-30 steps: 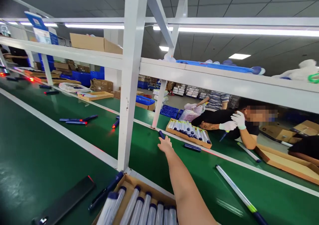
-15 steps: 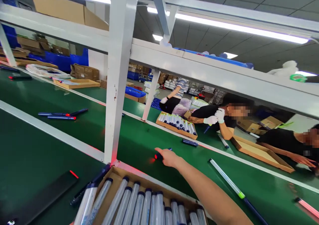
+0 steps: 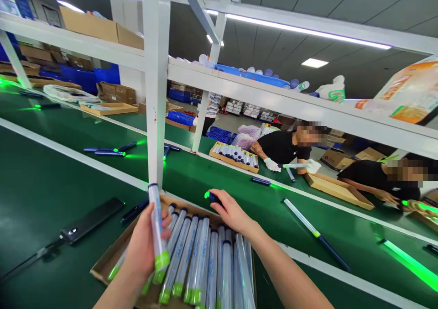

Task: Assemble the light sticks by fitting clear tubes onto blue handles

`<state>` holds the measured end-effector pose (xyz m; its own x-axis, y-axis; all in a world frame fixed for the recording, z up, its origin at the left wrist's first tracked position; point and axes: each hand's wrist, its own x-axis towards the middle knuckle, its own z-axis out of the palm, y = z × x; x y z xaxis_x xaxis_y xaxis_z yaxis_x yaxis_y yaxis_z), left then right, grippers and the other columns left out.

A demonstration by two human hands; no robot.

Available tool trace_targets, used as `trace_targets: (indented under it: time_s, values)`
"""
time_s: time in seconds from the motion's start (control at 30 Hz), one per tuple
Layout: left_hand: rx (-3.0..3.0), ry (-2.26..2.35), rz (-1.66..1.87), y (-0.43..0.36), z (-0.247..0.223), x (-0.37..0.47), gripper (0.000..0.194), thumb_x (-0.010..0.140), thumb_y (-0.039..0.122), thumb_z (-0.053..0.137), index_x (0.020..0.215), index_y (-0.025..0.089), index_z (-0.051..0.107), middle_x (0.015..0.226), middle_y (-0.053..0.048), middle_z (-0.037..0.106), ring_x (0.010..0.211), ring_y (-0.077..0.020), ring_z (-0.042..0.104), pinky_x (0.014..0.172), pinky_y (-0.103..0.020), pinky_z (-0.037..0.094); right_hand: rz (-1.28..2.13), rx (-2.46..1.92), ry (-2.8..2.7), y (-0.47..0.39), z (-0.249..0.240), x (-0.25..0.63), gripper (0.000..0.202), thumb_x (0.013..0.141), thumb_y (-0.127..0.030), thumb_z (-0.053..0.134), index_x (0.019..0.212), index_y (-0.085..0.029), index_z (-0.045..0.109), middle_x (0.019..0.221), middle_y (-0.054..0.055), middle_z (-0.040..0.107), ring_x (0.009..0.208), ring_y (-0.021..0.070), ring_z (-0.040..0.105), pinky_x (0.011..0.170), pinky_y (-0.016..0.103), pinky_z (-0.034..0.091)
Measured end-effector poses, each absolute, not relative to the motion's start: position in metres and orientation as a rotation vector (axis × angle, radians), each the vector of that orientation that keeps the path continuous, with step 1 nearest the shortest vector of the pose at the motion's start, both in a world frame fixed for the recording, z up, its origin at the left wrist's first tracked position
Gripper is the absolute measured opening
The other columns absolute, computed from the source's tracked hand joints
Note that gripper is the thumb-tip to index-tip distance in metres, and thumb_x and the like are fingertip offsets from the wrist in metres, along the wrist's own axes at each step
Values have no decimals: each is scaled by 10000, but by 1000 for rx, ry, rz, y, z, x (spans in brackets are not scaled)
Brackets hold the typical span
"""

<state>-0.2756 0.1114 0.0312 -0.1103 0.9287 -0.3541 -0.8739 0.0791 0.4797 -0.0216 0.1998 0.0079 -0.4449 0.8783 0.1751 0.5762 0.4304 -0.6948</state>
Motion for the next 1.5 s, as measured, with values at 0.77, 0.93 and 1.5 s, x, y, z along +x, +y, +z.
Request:
trace_targets:
  time_s: [0.77, 0.93, 1.5]
  values:
    - [359, 601, 1427, 51, 55, -126, 523, 733, 389, 946, 955, 232, 499, 744, 80, 557, 553, -67, 508, 447, -149, 393, 1802, -1129, -656, -89, 3, -12, 638, 880, -665, 833, 1322, -256, 622, 911, 11, 672, 608, 116, 603, 477, 211, 484]
    - [362, 624, 1410, 45, 58, -122, 505, 752, 396, 940, 950, 232, 506, 741, 73, 545, 566, -73, 515, 448, -149, 414, 1605, -1372, -727, -105, -9, -18, 855, 839, -833, 739, 1436, -251, 549, 854, 16, 691, 508, 125, 571, 487, 268, 479]
    - [369, 590, 1356, 50, 51, -137, 506, 729, 359, 977, 870, 203, 517, 687, 86, 512, 523, -46, 473, 416, -127, 383, 1565, -1426, -792, -111, -15, -23, 737, 973, -735, 663, 1526, -270, 514, 882, 4, 672, 514, 103, 551, 448, 228, 465]
